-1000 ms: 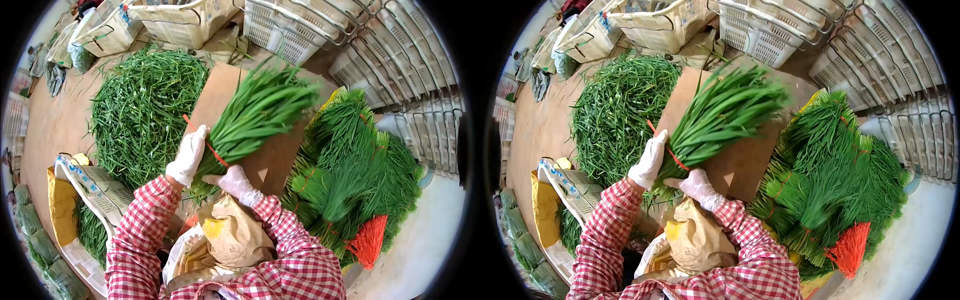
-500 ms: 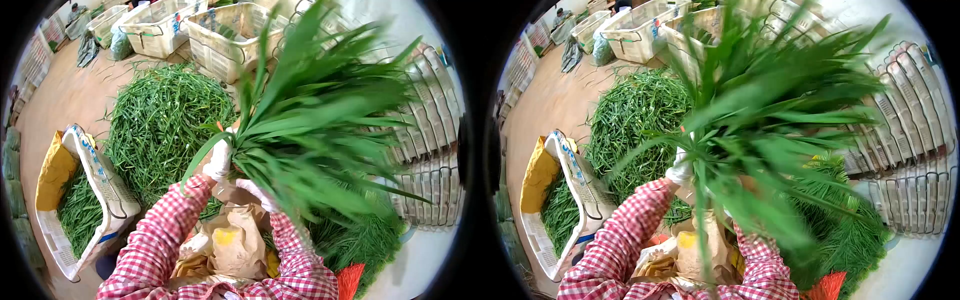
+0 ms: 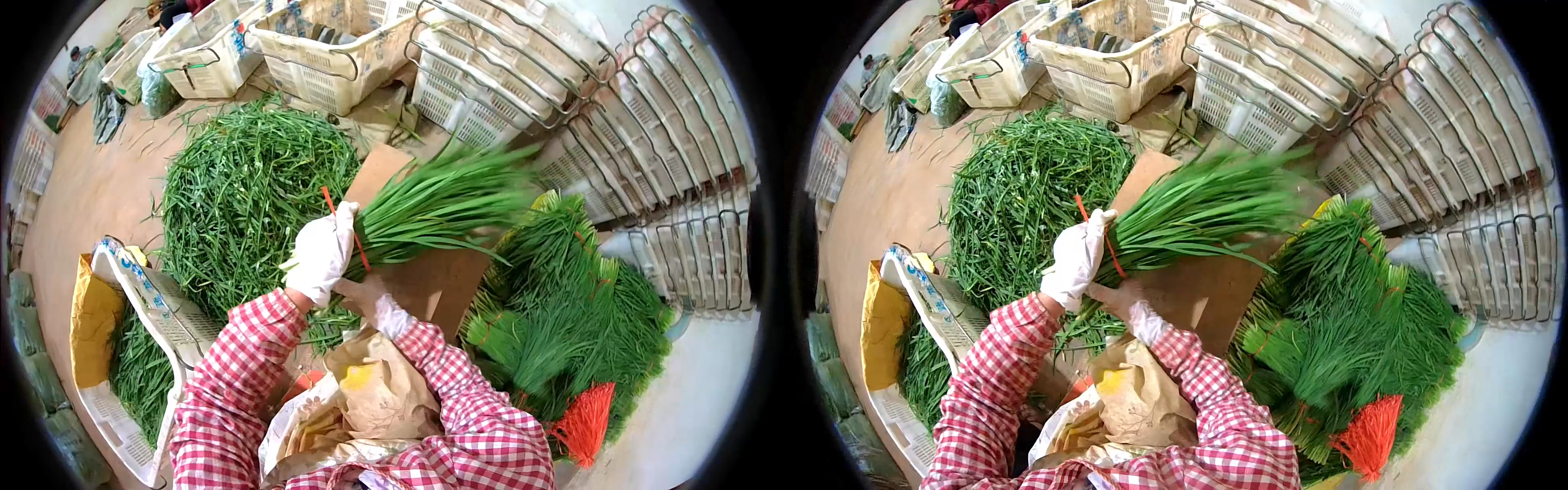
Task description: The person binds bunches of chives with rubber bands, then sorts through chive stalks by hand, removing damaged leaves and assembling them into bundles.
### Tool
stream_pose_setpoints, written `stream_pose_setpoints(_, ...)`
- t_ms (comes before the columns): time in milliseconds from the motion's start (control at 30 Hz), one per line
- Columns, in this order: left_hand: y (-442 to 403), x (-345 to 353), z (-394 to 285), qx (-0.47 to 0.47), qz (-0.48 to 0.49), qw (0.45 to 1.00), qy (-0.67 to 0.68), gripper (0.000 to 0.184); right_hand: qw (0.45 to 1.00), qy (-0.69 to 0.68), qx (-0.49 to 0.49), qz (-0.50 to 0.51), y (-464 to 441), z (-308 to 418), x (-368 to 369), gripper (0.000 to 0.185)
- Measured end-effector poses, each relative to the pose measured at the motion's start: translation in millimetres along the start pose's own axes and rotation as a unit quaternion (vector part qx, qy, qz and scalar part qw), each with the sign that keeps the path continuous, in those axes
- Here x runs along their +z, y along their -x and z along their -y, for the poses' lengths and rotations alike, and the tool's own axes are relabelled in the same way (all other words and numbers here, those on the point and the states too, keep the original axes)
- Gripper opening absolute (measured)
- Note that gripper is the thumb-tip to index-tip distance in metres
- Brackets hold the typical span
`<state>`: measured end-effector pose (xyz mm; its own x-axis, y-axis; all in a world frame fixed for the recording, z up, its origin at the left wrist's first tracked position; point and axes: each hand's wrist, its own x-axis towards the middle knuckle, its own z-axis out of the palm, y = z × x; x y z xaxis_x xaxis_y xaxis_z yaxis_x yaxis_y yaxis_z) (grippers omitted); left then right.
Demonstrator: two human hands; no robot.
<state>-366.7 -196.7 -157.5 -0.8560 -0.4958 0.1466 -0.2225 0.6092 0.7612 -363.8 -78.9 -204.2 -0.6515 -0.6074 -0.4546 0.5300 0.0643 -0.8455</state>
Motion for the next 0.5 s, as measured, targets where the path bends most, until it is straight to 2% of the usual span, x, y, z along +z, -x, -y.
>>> stream_pose_setpoints(67,-5.2,0.4,12.7,-0.019,0.093,0.986,-0.137,0.055,0.985,-0.146,0.028,0.089,-13.2,-30.2,3.7,0.043)
stream_pose_setpoints(100,-7.0,3.0,21.7,-0.034,0.094,0.983,-0.155,0.056,0.983,-0.072,0.102,0.137,-23.1,-39.1,-1.3,0.042)
stream_pose_setpoints(133,-6.7,7.3,30.7,-0.049,0.094,0.979,-0.172,0.057,0.974,-0.001,0.187,0.126,-21.6,-28.7,-0.6,0.045)
stream_pose_setpoints(167,-4.4,12.2,38.7,-0.037,0.047,0.978,-0.199,0.054,0.964,0.042,0.203,0.168,-24.4,-30.2,-5.8,0.046)
stream_pose_setpoints(200,-1.4,19.2,45.7,-0.04,0.051,0.977,-0.201,0.054,0.949,0.083,0.218,0.211,-26.3,-31.4,-13.7,0.046)
stream_pose_setpoints(233,3.7,27.2,52.3,-0.029,-0.012,0.977,-0.211,0.052,0.94,0.124,0.22,0.231,0.2,8.1,-14.3,0.046)
stream_pose_setpoints(267,8.1,34.2,55.4,-0.018,-0.075,0.973,-0.218,0.049,0.933,0.187,0.162,0.263,9.3,13.8,-23.9,0.046)
stream_pose_setpoints(300,11.7,36.2,43.6,-0.07,-0.099,0.973,-0.199,0.044,0.93,0.244,0.11,0.254,23.2,30.7,-32.5,0.044)
stream_pose_setpoints(333,14.2,42.6,47.9,-0.001,-0.184,0.973,-0.138,0.042,0.921,0.299,0.056,0.244,35.6,47.6,-41.5,0.043)
stream_pose_setpoints(400,15.6,45.2,44.7,-0.001,-0.202,0.97,-0.136,0.039,0.969,0.166,-0.102,0.153,53.0,55.8,-66.0,0.034)
stream_pose_setpoints(433,15.1,44.4,44.7,-0.018,-0.171,0.967,-0.187,0.036,0.972,0.141,-0.172,0.073,56.9,67.0,-73.8,0.027)
stream_pose_setpoints(467,15.0,45.5,45.4,-0.021,-0.183,0.966,-0.181,0.034,0.964,0.116,-0.24,-0.008,55.9,80.1,-80.9,0.022)
stream_pose_setpoints(500,14.9,46.3,48.1,-0.008,-0.19,0.963,-0.191,0.033,0.957,0.101,-0.268,-0.046,54.5,89.1,-89.0,0.021)
